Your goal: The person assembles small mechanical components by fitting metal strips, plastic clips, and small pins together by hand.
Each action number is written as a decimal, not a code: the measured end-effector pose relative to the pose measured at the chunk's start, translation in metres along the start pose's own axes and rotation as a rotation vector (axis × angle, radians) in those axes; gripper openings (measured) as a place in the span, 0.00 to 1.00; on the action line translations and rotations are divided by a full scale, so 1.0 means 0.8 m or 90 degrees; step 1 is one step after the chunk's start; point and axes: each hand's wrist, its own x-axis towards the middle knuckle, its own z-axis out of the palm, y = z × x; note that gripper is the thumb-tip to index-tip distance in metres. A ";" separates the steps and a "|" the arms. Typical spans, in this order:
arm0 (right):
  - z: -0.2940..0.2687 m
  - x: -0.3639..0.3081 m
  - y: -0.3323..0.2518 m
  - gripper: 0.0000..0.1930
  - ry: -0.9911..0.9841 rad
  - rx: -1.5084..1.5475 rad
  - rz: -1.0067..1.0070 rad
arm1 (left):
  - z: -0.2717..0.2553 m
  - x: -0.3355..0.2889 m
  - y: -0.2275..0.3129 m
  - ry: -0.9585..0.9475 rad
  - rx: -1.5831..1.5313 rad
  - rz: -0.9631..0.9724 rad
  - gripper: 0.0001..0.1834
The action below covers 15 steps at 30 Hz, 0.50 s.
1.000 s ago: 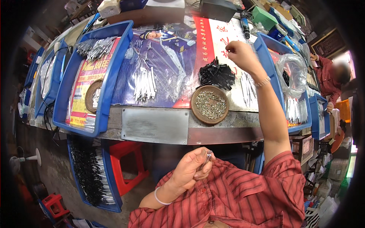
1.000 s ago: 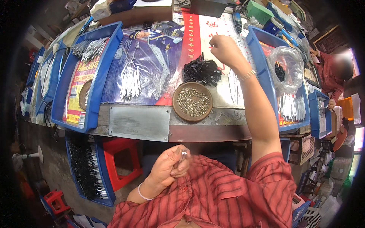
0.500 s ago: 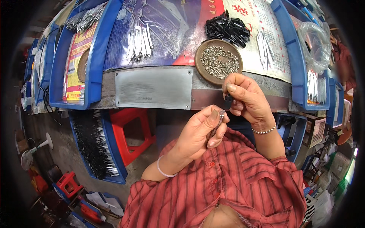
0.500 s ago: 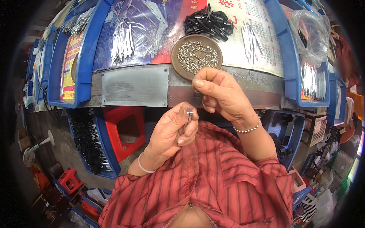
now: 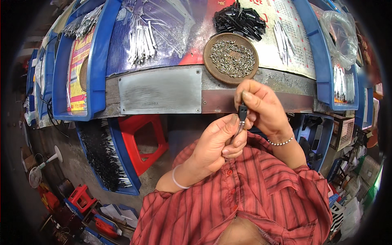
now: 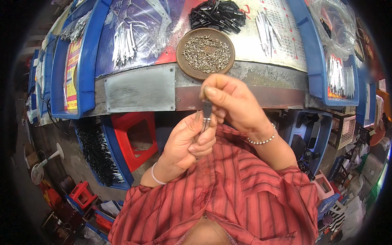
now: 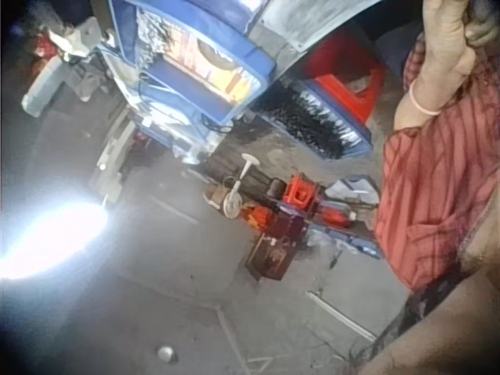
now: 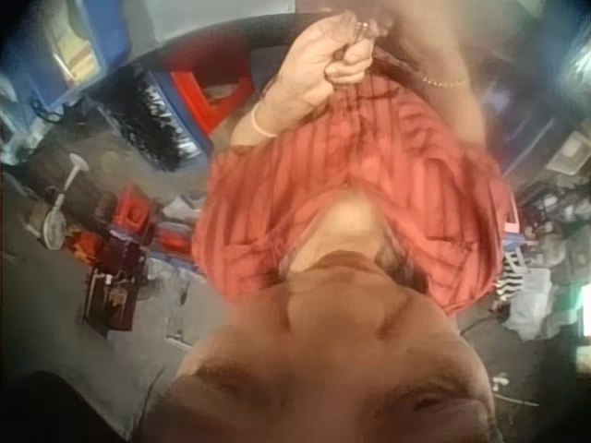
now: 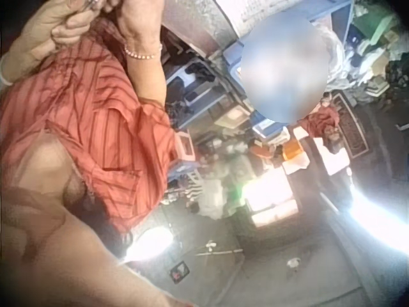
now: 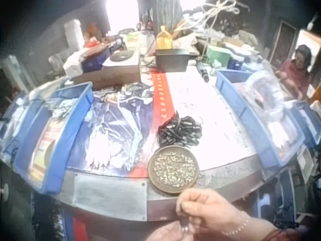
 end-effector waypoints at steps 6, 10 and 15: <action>0.010 -0.015 0.014 0.10 -0.048 -0.067 -0.061 | 0.009 -0.011 -0.004 0.044 0.010 0.005 0.19; 0.015 -0.024 0.017 0.08 -0.052 -0.190 -0.106 | 0.006 -0.014 -0.007 0.042 -0.004 0.001 0.21; 0.021 -0.023 0.018 0.09 0.031 -0.151 -0.126 | -0.001 -0.003 -0.014 -0.047 -0.151 -0.002 0.19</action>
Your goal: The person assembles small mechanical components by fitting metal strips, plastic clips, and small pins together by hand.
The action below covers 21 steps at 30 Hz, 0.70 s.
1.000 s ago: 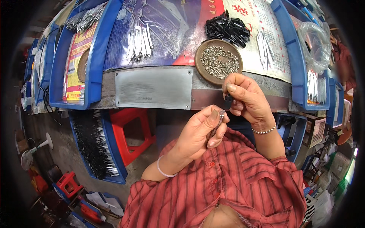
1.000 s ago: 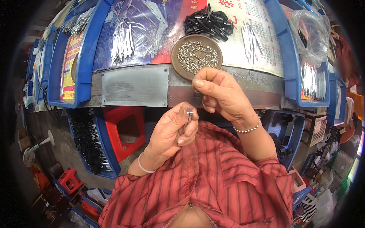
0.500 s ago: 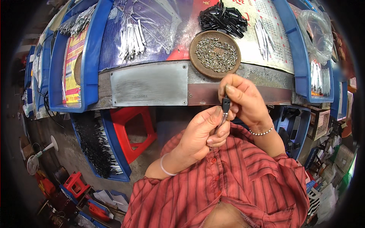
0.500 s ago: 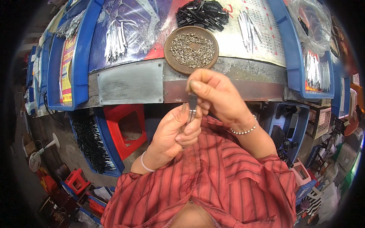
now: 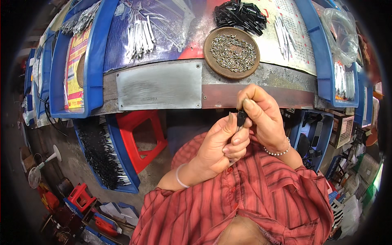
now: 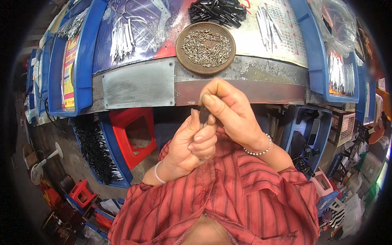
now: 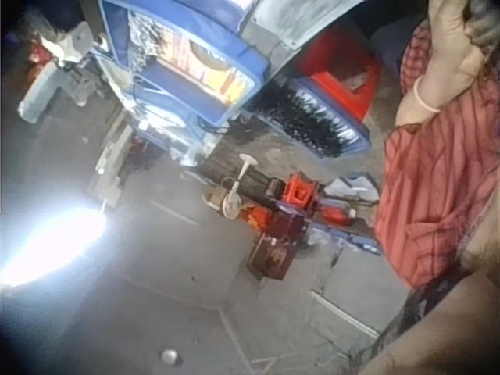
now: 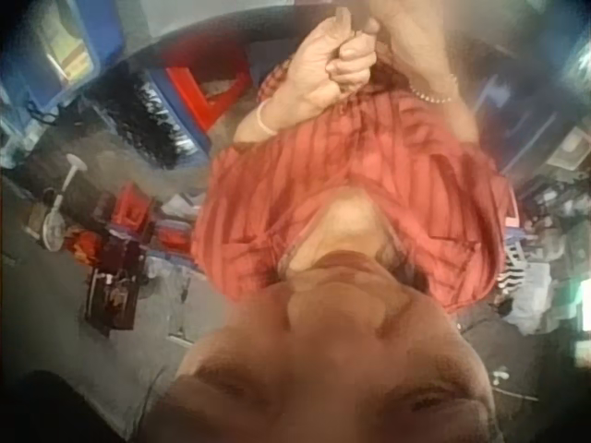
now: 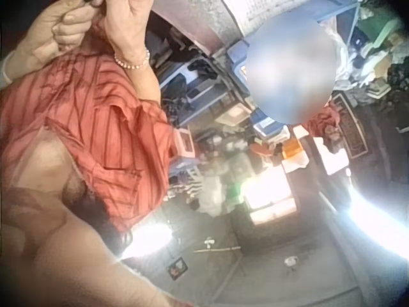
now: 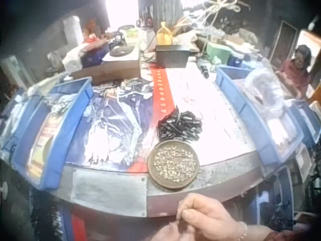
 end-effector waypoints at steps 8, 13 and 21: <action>-0.010 0.010 0.000 0.09 -0.038 0.066 0.098 | 0.000 0.001 0.007 0.016 0.012 -0.033 0.19; -0.009 0.009 -0.007 0.10 -0.065 0.059 0.118 | 0.000 -0.001 0.001 0.014 0.025 -0.013 0.18; 0.001 0.015 -0.014 0.10 -0.061 0.044 0.085 | 0.000 0.000 0.001 0.014 -0.010 0.021 0.16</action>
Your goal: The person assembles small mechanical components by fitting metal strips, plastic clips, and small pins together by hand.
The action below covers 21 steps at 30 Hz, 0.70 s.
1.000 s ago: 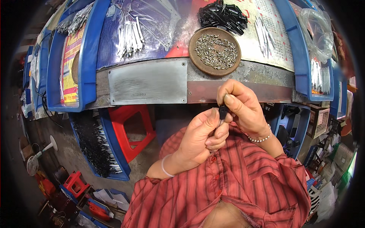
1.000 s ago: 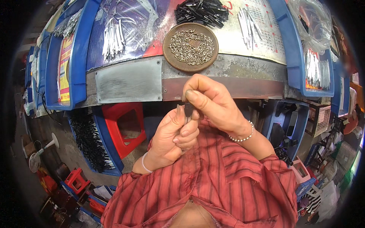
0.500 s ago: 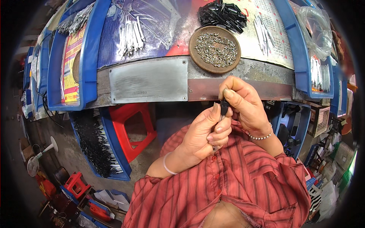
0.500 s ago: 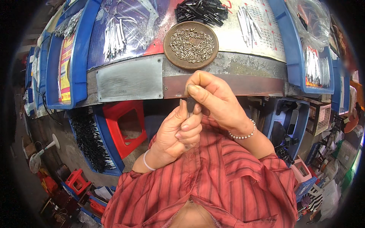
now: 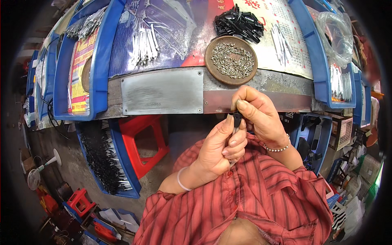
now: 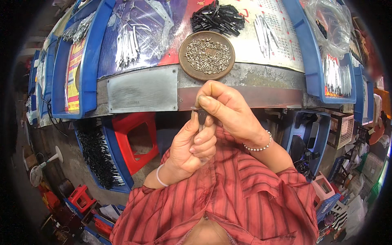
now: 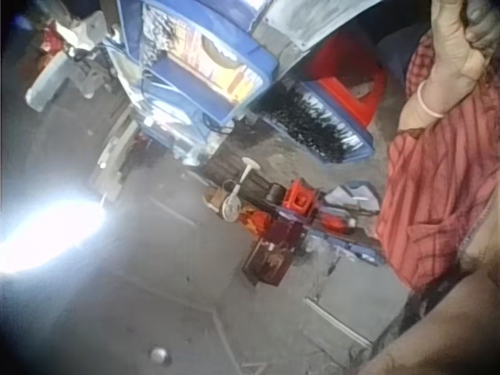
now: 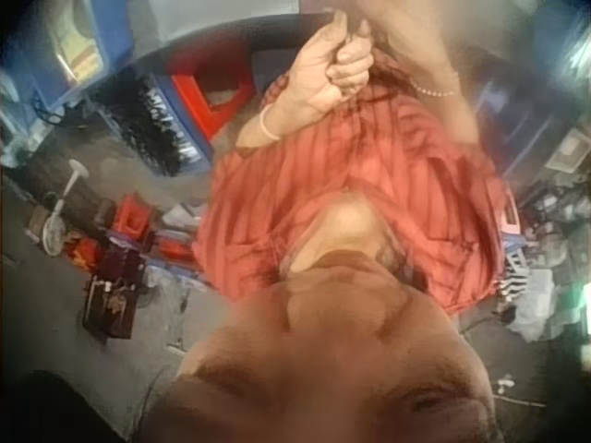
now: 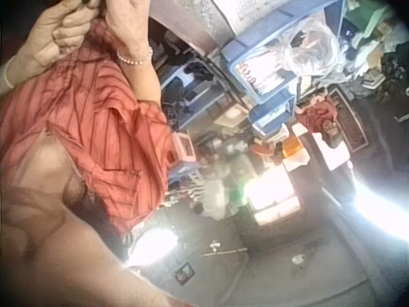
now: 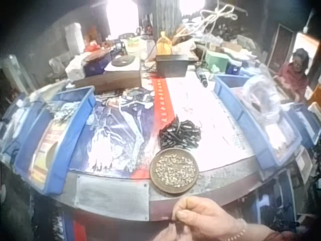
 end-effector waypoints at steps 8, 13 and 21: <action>0.001 0.015 -0.015 0.10 -0.035 -0.053 -0.002 | 0.010 0.001 0.015 -0.026 0.051 0.031 0.16; -0.008 0.027 -0.031 0.11 0.006 -0.239 -0.067 | 0.009 -0.001 0.023 -0.068 0.040 0.040 0.17; -0.044 0.068 -0.054 0.10 0.159 -0.903 -0.285 | 0.006 -0.003 0.028 -0.082 0.065 0.062 0.15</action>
